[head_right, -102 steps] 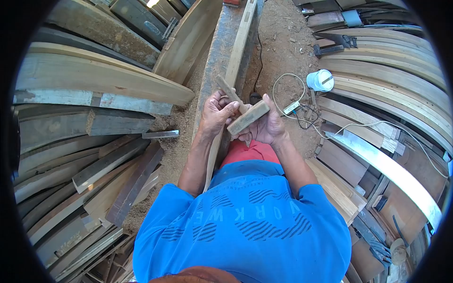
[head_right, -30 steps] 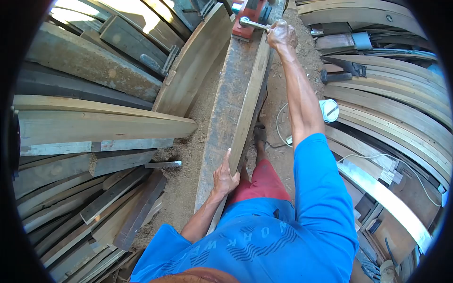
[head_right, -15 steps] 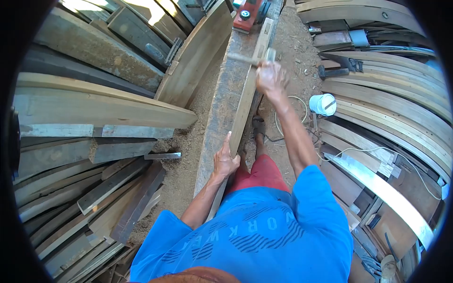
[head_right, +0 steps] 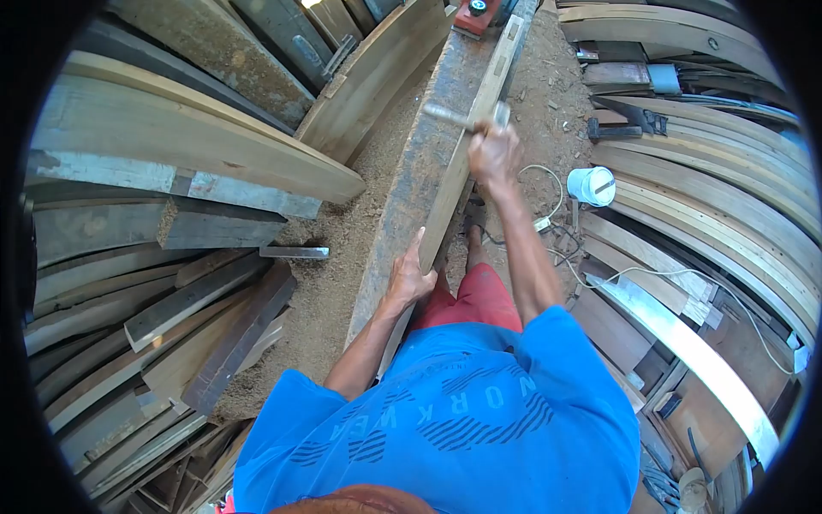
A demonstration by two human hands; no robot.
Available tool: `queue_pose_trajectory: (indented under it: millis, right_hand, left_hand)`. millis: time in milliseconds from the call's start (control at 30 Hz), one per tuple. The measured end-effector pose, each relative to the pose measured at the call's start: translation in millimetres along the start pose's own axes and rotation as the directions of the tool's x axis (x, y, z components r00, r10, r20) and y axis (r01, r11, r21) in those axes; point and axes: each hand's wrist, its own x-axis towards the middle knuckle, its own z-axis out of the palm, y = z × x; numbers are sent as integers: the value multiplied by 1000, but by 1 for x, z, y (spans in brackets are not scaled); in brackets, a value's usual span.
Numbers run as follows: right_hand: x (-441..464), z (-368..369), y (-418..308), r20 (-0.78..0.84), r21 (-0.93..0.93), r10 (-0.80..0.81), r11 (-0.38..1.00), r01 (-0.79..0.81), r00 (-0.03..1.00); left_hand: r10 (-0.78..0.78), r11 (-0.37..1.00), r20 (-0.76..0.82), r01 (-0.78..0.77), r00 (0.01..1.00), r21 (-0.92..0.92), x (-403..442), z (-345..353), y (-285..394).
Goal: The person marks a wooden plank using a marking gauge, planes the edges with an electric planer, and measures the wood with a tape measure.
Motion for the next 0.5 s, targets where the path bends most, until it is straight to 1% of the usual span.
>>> queue_pose_trajectory:
  millis: [33, 67, 100, 133, 167, 233, 267, 333, 400, 500]
  right_hand:
    - [-28, -3, -4, 49, -7, -9, 1000, 10, 999]
    - [-61, -3, -12, 7, -1, -21, 1000, 21, 1000]
    - [-91, 5, -10, 8, -15, -34, 999, 34, 999]
    - [-113, 0, -23, 39, 23, 1, 1000, -2, 999]
    - [-113, 4, -22, -10, 32, -19, 999, 19, 1000]
    - [-105, 12, -18, -105, 46, -55, 997, 60, 993]
    - [-87, 13, -16, -123, 16, -40, 999, 42, 992]
    - [-56, 10, -13, -45, -23, 22, 999, -24, 999]
    - [-19, 11, -2, -111, -39, 6, 999, -11, 994]
    - [13, 6, 5, -19, -21, 32, 999, -33, 999]
  left_hand:
    - [-14, 1000, 6, 14, 1000, 0, 2, 1, 3]
    - [-1, 1000, -4, 1, 1000, -2, 3, 2, 3]
    - [10, 1000, -14, -10, 1000, -3, 2, 3, 1]
    - [22, 1000, -25, -22, 999, -4, 2, 4, -1]
    - [53, 999, -55, -52, 997, 6, 3, 6, -3]
    - [113, 994, -108, -110, 988, 27, 1, 11, -7]
    - [102, 995, -101, -101, 990, 24, 0, 12, -9]
    - [91, 996, -89, -89, 992, 24, 1, 8, -7]
    - [70, 997, -72, -67, 995, 38, -5, 13, -5]
    - [107, 993, -85, -103, 991, 54, 7, 7, -6]
